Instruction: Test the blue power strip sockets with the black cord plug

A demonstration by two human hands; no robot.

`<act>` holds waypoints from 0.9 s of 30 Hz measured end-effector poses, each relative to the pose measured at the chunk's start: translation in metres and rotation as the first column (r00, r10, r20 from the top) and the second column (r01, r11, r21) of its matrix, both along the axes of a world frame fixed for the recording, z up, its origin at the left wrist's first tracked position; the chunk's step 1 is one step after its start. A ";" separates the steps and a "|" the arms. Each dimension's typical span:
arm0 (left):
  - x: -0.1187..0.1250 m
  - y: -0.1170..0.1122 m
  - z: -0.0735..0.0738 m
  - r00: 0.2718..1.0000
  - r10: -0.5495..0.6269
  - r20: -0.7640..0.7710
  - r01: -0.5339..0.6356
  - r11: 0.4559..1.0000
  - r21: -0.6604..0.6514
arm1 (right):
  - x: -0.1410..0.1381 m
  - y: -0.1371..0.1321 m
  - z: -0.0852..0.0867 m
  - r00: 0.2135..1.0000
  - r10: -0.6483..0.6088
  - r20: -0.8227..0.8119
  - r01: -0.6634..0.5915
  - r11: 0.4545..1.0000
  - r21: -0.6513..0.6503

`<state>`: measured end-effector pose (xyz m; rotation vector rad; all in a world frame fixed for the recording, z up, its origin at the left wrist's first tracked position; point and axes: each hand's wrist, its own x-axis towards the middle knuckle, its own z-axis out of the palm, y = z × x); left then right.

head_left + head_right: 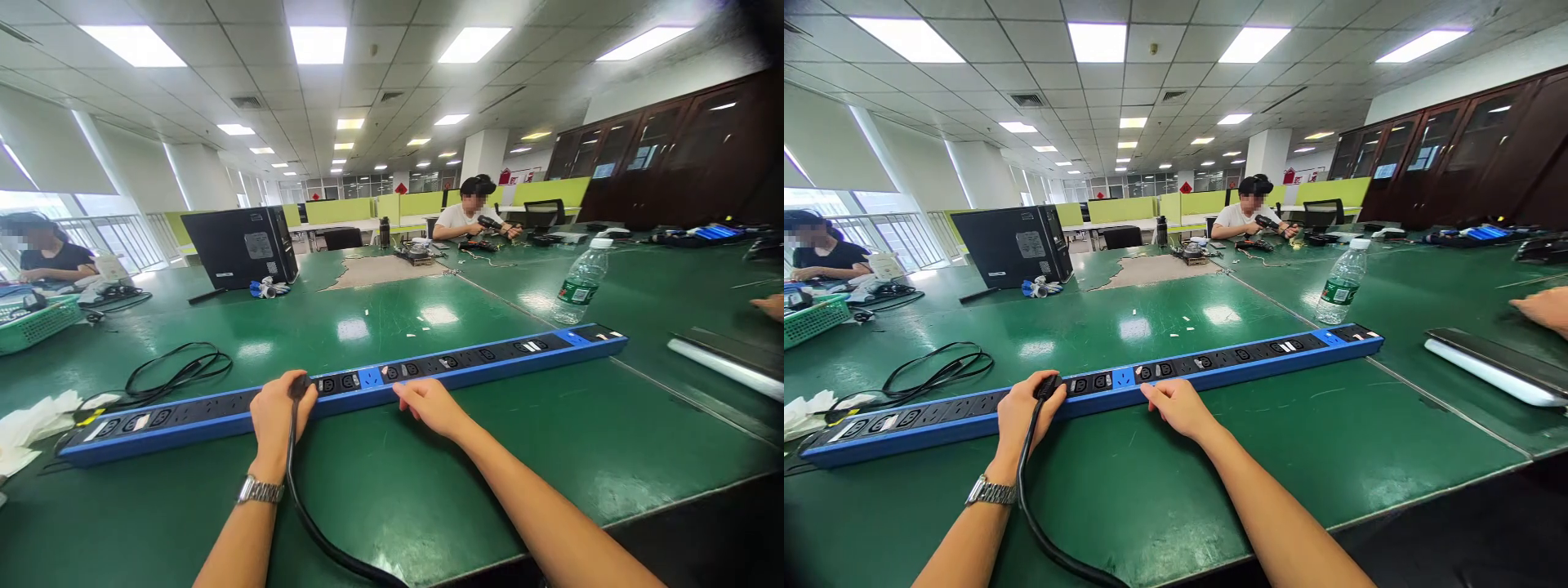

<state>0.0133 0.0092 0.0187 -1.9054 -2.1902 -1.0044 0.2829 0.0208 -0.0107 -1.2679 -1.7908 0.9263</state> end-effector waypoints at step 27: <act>0.075 0.007 -0.011 0.896 -0.420 0.142 0.384 0.895 0.226 | -0.002 0.003 -0.001 1.000 0.003 0.020 -0.003 1.000 0.009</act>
